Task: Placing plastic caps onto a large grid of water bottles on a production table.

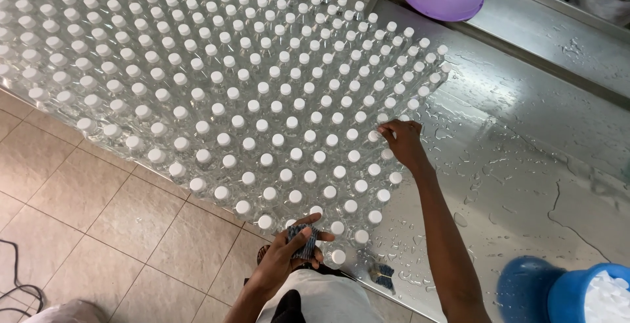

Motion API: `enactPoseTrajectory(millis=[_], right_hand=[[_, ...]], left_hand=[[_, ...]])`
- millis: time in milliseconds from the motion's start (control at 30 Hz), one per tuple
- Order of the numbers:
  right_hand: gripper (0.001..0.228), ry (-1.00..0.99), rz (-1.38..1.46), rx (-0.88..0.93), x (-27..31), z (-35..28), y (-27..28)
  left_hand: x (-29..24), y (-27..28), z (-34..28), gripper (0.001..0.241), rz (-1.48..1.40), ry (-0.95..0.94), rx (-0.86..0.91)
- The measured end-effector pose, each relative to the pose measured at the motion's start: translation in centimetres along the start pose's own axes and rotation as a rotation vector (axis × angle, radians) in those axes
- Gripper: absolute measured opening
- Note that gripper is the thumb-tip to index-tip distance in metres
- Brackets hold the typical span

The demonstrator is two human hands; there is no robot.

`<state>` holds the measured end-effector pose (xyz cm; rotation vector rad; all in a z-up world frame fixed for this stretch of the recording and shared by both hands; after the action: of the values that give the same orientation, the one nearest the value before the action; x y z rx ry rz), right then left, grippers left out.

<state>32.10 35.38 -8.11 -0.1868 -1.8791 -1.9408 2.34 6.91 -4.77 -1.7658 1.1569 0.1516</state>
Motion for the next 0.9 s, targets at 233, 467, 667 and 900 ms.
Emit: enactPoseTrajectory(millis=[233,467,667,900], right_hand=[[0.024,0.029,0.055,0.055,1.2,0.2,0.5],[0.011,0.029,-0.018,0.074,2.9,-0.4,0.0],[0.022,0.143,-0.178,-0.009,3.4,-0.6,-0.9],[0.033,0.144,-0.181,0.036,4.0,-1.1,-1.2]], left_hand=[[0.0,0.0,-0.1,0.069,-0.006,0.0,0.001],[-0.2,-0.1,-0.1,0.069,0.012,-0.001,-0.006],[-0.2,-0.3,0.0,0.071,0.031,0.001,0.013],[0.2,-0.1,0.2,0.072,0.001,-0.025,0.047]])
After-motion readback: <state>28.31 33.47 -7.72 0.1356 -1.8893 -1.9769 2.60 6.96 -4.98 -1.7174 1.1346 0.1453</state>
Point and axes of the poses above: each hand's wrist, its own z-axis towards the middle knuckle, its own y-axis out of the back of the hand, x = y × z, the point moved 10 cm from there along z, towards the middle knuckle, and after that the axes turned 6 degrees about -z, right-handed, at the moved point
